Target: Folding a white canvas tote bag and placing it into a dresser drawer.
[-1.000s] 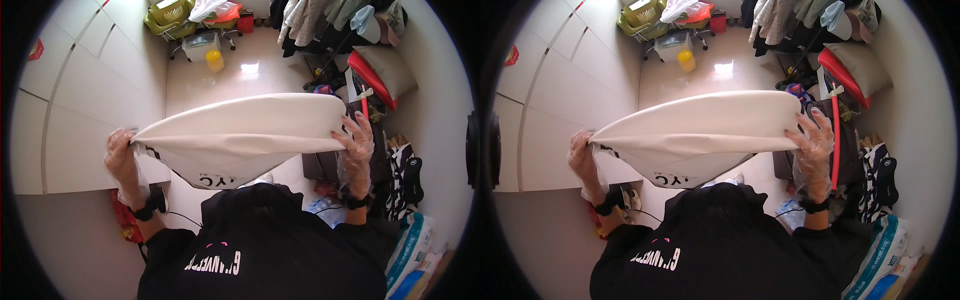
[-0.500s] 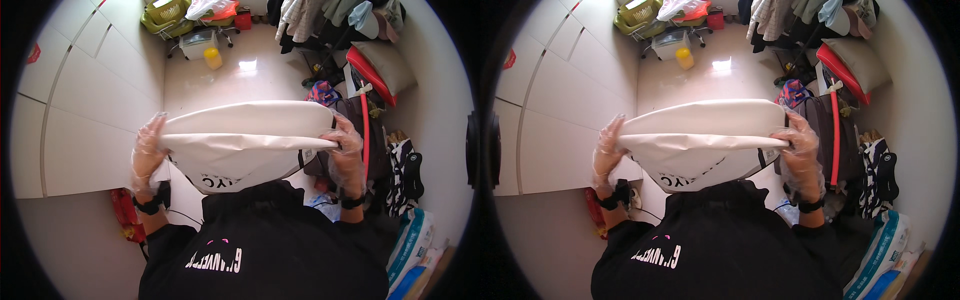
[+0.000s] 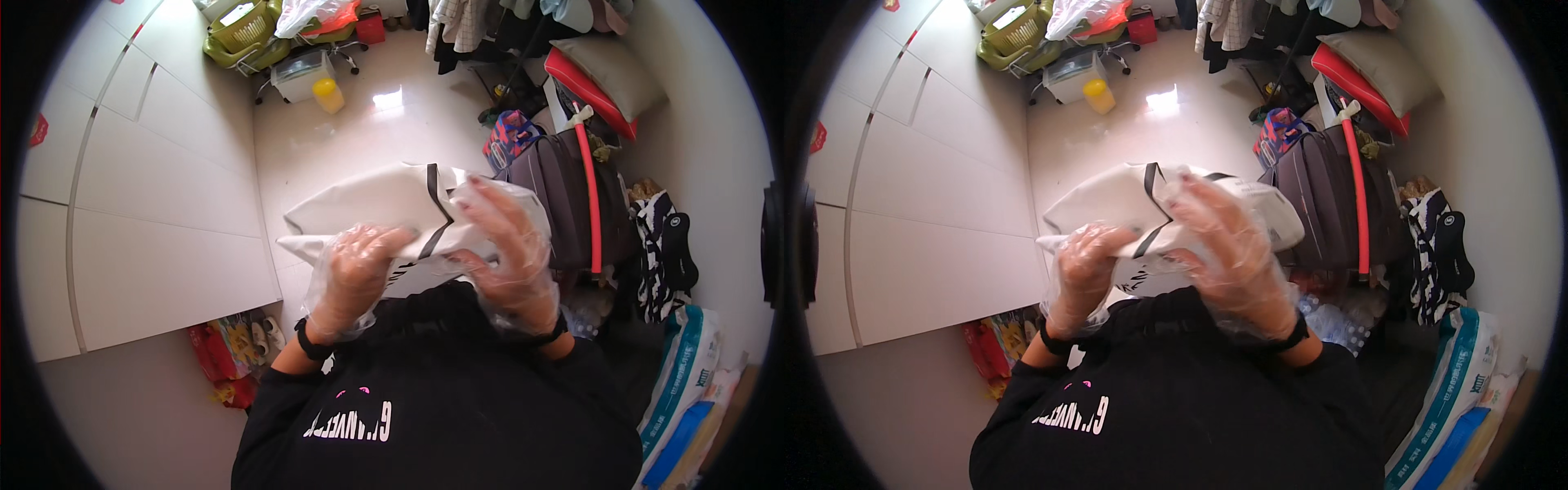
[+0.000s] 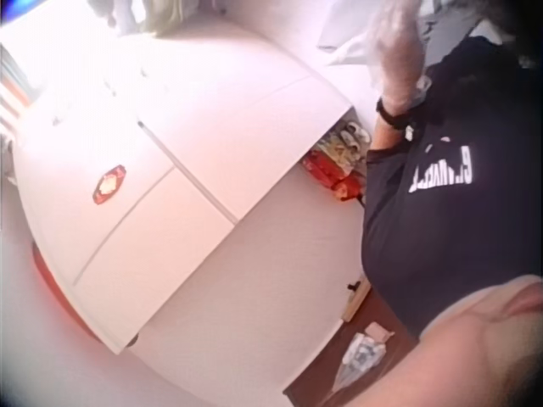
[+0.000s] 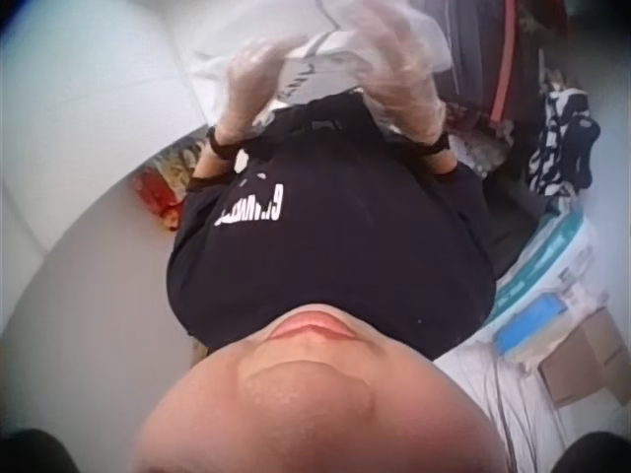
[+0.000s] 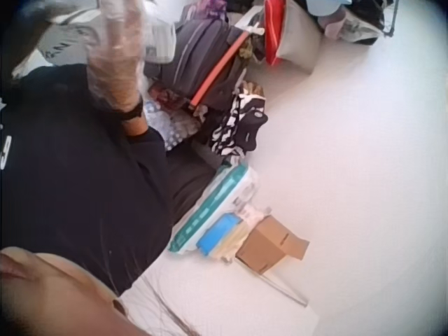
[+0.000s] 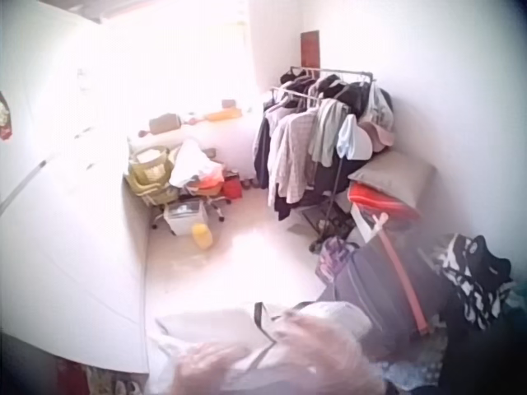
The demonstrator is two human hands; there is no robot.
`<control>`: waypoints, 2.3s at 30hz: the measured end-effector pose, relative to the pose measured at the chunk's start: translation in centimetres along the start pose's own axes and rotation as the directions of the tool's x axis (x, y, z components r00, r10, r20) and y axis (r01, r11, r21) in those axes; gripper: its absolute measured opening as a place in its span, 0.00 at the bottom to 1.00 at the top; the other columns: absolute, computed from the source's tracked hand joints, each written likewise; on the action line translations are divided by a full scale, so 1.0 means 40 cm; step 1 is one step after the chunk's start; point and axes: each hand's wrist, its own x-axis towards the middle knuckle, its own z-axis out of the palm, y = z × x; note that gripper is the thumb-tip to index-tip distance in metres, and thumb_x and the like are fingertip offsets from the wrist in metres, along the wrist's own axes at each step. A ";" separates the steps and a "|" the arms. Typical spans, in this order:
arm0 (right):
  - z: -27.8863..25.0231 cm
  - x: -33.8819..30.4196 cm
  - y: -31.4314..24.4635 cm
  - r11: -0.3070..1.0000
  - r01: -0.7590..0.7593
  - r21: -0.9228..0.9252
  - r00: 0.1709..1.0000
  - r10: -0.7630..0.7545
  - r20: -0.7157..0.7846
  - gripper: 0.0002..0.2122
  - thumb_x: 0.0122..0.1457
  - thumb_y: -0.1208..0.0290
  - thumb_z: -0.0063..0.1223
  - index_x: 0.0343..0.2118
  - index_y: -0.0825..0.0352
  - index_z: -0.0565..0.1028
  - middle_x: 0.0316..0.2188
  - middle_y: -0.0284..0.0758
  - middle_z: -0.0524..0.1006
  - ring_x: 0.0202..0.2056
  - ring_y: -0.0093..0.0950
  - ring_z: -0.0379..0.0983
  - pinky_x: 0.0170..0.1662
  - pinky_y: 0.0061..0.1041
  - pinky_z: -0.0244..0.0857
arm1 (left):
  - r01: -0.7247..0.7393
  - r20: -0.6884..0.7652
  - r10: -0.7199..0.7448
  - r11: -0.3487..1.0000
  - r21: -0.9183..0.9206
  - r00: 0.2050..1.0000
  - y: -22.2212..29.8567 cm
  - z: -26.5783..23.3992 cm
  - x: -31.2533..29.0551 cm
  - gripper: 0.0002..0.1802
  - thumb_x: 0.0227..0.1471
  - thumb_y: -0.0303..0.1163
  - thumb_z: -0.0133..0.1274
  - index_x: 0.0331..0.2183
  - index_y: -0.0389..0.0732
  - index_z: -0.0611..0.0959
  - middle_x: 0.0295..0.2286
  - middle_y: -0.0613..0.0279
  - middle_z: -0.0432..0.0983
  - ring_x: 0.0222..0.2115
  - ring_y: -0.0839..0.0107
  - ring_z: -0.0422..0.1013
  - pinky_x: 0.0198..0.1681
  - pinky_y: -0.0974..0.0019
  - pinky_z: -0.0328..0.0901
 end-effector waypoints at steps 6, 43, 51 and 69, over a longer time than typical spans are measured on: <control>-0.025 -0.044 0.066 0.978 0.147 -0.150 0.982 -0.126 0.142 0.23 0.45 0.73 0.66 0.47 0.64 0.74 0.42 0.39 0.78 0.45 0.40 0.74 0.48 0.37 0.67 | 0.011 -0.022 -0.017 0.965 -0.260 1.000 0.002 -0.024 -0.014 0.14 0.40 0.19 0.59 0.34 0.42 0.82 0.31 0.60 0.82 0.30 0.58 0.78 0.33 0.59 0.70; -0.064 0.019 0.007 0.821 0.447 -0.355 0.888 -0.455 0.065 0.20 0.47 0.79 0.65 0.45 0.64 0.73 0.41 0.39 0.74 0.37 0.37 0.76 0.34 0.33 0.71 | 0.000 -0.305 -0.048 0.988 -0.155 0.951 -0.001 -0.049 0.034 0.11 0.50 0.15 0.51 0.37 0.34 0.79 0.28 0.50 0.79 0.31 0.52 0.76 0.39 0.58 0.72; -0.091 0.037 0.006 0.807 0.471 -0.357 0.882 -0.425 0.203 0.26 0.43 0.76 0.66 0.51 0.65 0.76 0.35 0.34 0.70 0.28 0.29 0.71 0.26 0.28 0.66 | -0.258 -0.218 0.229 0.959 -0.118 0.949 -0.008 -0.102 0.100 0.27 0.41 0.15 0.53 0.46 0.44 0.80 0.21 0.64 0.75 0.23 0.62 0.73 0.27 0.63 0.67; -0.062 0.066 -0.017 0.959 0.251 -0.134 0.966 -0.238 0.105 0.24 0.44 0.85 0.61 0.49 0.71 0.76 0.24 0.35 0.70 0.23 0.29 0.70 0.25 0.26 0.66 | -0.243 -0.606 0.253 0.965 0.100 0.754 -0.013 0.036 0.064 0.25 0.43 0.16 0.61 0.45 0.39 0.76 0.40 0.52 0.73 0.41 0.54 0.73 0.44 0.50 0.71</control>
